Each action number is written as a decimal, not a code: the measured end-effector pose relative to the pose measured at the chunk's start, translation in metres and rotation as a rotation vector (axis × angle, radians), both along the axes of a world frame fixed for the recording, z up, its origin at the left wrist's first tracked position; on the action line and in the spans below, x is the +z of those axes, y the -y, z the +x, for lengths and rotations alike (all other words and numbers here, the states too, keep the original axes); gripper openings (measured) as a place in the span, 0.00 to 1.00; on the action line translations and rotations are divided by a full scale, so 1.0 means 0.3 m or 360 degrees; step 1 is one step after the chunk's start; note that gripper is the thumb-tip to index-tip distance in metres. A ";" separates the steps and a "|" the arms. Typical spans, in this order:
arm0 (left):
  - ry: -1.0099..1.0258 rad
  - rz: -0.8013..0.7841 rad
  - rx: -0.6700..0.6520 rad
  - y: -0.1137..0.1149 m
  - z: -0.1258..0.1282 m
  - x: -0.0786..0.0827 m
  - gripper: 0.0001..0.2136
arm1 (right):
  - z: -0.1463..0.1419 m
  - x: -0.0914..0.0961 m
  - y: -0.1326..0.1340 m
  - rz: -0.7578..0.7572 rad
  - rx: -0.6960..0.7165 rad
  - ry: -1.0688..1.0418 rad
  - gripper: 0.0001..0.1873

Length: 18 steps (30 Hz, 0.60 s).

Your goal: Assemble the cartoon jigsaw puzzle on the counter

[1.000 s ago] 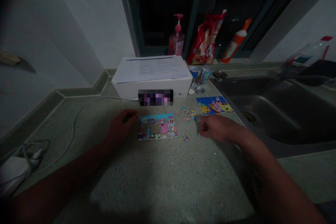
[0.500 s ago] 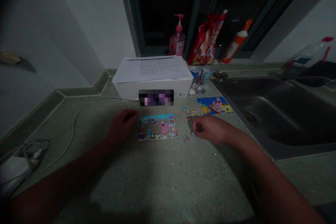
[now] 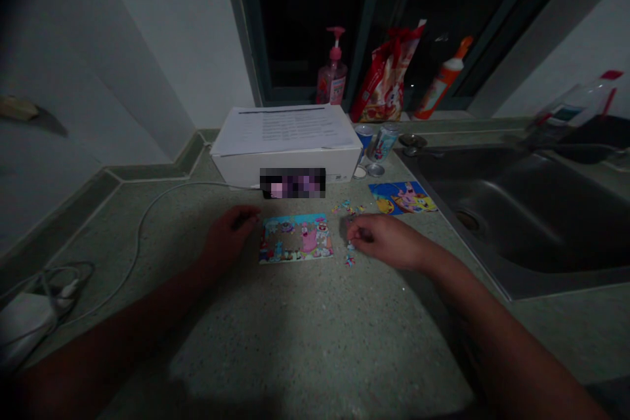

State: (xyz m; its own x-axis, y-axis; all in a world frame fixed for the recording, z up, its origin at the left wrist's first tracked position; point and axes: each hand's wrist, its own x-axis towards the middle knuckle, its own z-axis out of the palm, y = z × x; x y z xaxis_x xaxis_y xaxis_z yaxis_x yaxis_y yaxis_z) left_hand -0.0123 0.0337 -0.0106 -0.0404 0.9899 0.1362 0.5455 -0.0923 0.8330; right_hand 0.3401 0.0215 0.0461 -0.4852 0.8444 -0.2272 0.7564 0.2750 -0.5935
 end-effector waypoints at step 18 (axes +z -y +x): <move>-0.0013 -0.0009 -0.0012 -0.003 -0.001 -0.005 0.11 | -0.159 -0.094 -0.082 0.0002 0.0148 -0.0444 0.11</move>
State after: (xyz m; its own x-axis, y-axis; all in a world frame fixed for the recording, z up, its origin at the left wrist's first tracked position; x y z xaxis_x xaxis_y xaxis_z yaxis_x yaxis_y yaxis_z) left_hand -0.0125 0.0347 -0.0121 -0.0322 0.9909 0.1310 0.5518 -0.0917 0.8289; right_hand 0.2924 0.0462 0.0179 -0.6040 0.7936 -0.0732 0.5355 0.3361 -0.7747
